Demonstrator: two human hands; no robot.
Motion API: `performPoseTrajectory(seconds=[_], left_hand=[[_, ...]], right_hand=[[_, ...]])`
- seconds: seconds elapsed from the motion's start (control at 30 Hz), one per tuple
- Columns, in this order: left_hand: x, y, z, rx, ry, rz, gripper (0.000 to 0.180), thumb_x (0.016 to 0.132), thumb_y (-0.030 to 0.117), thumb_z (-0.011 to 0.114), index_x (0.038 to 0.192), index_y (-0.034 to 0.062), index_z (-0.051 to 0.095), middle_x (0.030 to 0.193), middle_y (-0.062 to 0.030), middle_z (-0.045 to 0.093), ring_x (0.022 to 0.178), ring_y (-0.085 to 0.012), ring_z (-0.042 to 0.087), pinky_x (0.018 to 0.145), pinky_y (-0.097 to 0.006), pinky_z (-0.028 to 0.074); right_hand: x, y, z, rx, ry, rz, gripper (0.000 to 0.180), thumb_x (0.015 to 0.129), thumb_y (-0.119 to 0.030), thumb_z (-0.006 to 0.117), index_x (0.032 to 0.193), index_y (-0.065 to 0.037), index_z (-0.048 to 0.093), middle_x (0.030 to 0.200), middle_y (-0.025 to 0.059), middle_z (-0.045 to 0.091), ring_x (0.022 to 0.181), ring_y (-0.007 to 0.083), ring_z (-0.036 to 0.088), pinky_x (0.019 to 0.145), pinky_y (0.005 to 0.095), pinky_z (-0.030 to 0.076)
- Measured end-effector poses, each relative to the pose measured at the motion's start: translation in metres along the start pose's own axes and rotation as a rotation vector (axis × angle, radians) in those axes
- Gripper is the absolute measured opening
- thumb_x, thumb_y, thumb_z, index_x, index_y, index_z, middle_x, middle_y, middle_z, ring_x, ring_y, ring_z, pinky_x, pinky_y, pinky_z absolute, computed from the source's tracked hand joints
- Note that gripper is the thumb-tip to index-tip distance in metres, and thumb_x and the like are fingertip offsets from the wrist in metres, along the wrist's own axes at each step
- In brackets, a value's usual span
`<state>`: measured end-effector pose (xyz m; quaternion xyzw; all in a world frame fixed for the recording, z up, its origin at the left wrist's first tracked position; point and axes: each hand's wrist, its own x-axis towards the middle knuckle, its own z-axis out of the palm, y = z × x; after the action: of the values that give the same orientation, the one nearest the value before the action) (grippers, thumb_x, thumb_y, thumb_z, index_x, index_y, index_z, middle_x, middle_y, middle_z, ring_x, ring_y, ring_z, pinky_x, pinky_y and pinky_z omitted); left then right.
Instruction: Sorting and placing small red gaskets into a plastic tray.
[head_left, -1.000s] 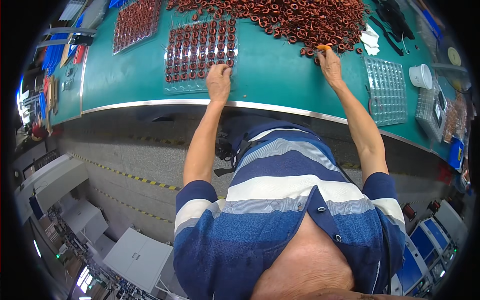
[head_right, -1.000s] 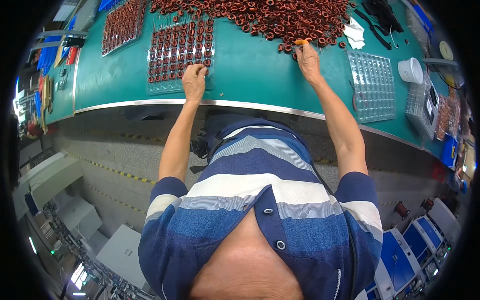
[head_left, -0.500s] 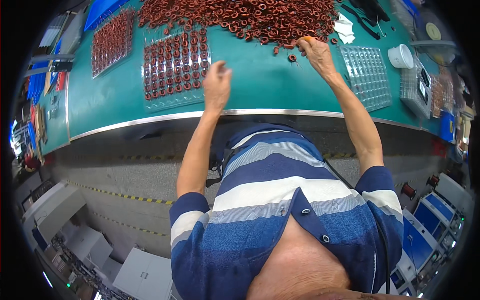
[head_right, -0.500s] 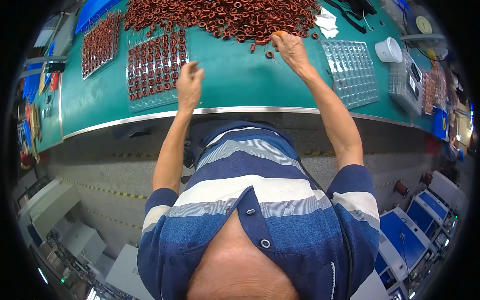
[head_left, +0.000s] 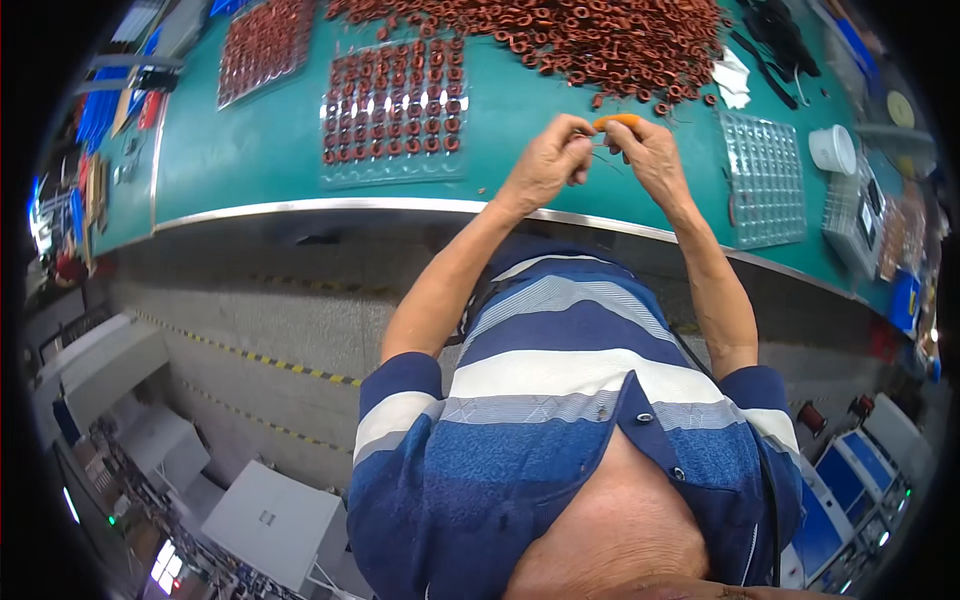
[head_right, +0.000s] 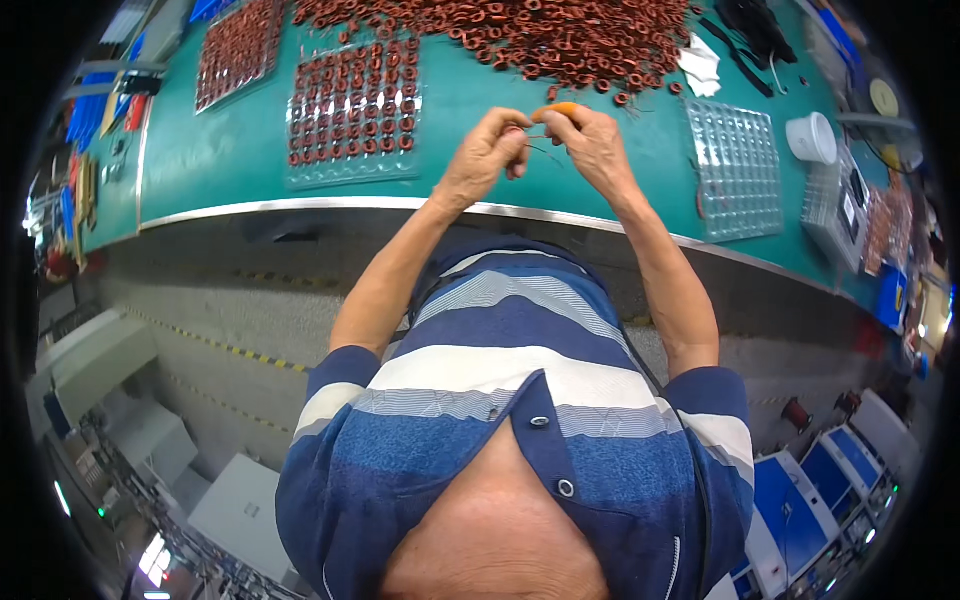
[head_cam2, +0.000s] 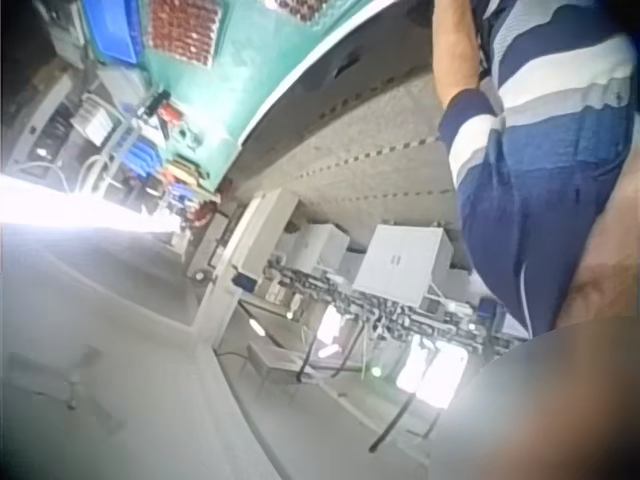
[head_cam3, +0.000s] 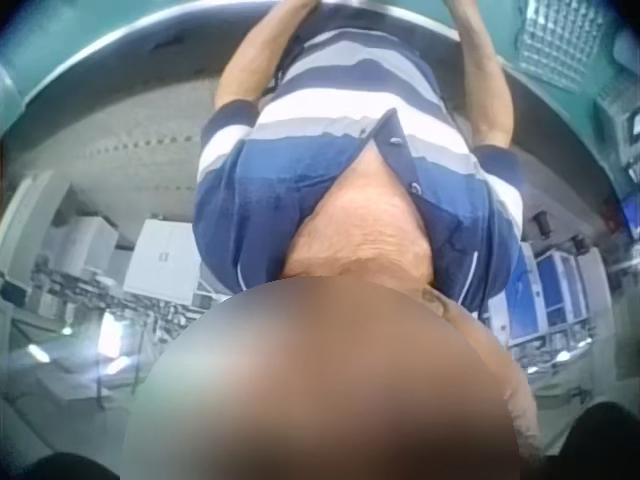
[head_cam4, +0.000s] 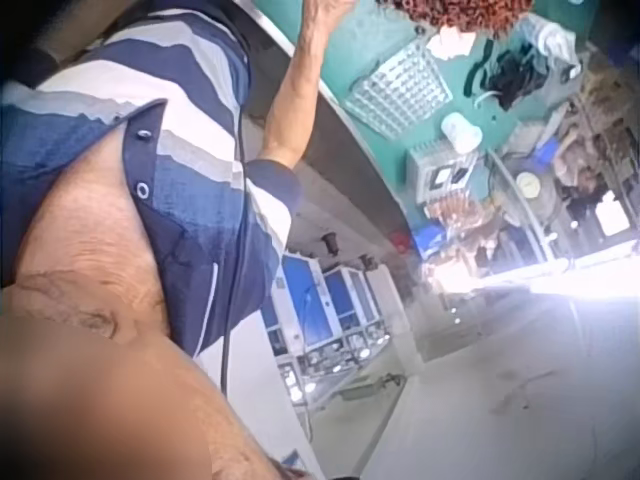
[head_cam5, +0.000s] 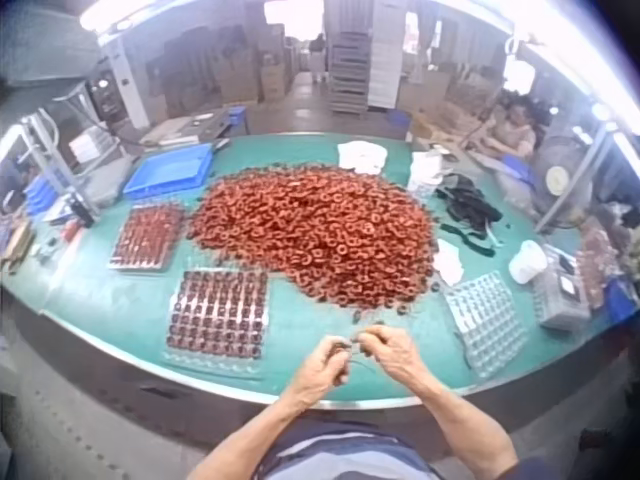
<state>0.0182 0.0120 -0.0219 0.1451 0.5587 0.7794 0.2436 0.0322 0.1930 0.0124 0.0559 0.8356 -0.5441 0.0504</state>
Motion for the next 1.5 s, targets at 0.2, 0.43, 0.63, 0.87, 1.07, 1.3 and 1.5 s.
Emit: performPoseTrajectory(seconds=[0.2, 0.43, 0.63, 0.87, 1.07, 1.3, 1.5], left_hand=[[-0.010, -0.005, -0.002, 0.668, 0.215, 0.307, 0.021, 0.089, 0.009, 0.058, 0.110, 0.0042, 0.056, 0.072, -0.0084, 0.057, 0.059, -0.0159, 0.056, 0.057, -0.029, 0.047], [-0.016, 0.002, -0.009, 0.328, 0.241, 0.044, 0.016, 0.092, 0.008, 0.054, 0.107, 0.0015, 0.056, 0.069, -0.0016, 0.056, 0.056, -0.0080, 0.053, 0.050, -0.024, 0.044], [-0.020, 0.020, 0.000, -0.110, 0.060, -0.011, 0.014, 0.094, 0.009, 0.053, 0.105, 0.0008, 0.053, 0.070, -0.0015, 0.052, 0.057, -0.0091, 0.053, 0.050, -0.024, 0.044], [-0.012, 0.029, 0.004, -0.221, 0.149, -0.015, 0.009, 0.094, 0.010, 0.052, 0.099, 0.0024, 0.051, 0.070, -0.0018, 0.050, 0.055, -0.0095, 0.051, 0.048, -0.024, 0.043], [-0.015, 0.021, -0.004, -0.240, 0.162, -0.054, 0.016, 0.095, 0.014, 0.053, 0.108, 0.0042, 0.051, 0.076, -0.0032, 0.050, 0.060, -0.0125, 0.052, 0.052, -0.026, 0.044], [-0.015, 0.028, -0.001, -0.051, 0.037, 0.017, 0.022, 0.096, 0.010, 0.052, 0.116, 0.0017, 0.050, 0.079, -0.0036, 0.053, 0.064, -0.0111, 0.054, 0.057, -0.025, 0.046], [-0.017, 0.041, -0.003, 0.366, 0.155, 0.145, 0.017, 0.094, 0.006, 0.054, 0.110, 0.0005, 0.053, 0.072, -0.0008, 0.054, 0.060, -0.0072, 0.051, 0.053, -0.022, 0.041]], right_hand=[[-0.008, 0.006, 0.015, -0.451, 0.241, -0.529, 0.017, 0.084, -0.020, 0.067, 0.089, -0.004, 0.070, 0.079, 0.0086, 0.063, 0.079, 0.0237, 0.061, 0.068, 0.0346, 0.049], [-0.028, -0.015, 0.018, -0.238, 0.183, -0.321, 0.017, 0.088, -0.018, 0.065, 0.095, -0.004, 0.071, 0.096, 0.0084, 0.066, 0.087, 0.0214, 0.062, 0.077, 0.0314, 0.048], [-0.029, -0.013, 0.015, -0.056, 0.290, -0.365, 0.016, 0.088, -0.018, 0.065, 0.092, -0.004, 0.071, 0.095, 0.0058, 0.065, 0.085, 0.0197, 0.061, 0.075, 0.0300, 0.048], [-0.027, -0.014, 0.023, 0.100, 0.278, -0.249, 0.020, 0.091, -0.019, 0.062, 0.091, -0.002, 0.071, 0.094, 0.0037, 0.064, 0.082, 0.0135, 0.059, 0.075, 0.0269, 0.047], [-0.031, -0.005, 0.033, 0.425, 0.250, -0.080, 0.036, 0.093, -0.030, 0.061, 0.113, -0.001, 0.064, 0.092, 0.0052, 0.068, 0.086, 0.0108, 0.061, 0.077, 0.0247, 0.047], [-0.034, 0.004, 0.038, 0.249, 0.198, -0.076, 0.027, 0.091, -0.027, 0.064, 0.097, -0.001, 0.070, 0.075, 0.0050, 0.067, 0.067, 0.0094, 0.060, 0.060, 0.0249, 0.048], [-0.039, -0.030, 0.030, 0.473, 0.239, -0.022, 0.030, 0.095, -0.025, 0.058, 0.093, 0.002, 0.069, 0.074, 0.0062, 0.067, 0.063, 0.0107, 0.060, 0.058, 0.0239, 0.048]])
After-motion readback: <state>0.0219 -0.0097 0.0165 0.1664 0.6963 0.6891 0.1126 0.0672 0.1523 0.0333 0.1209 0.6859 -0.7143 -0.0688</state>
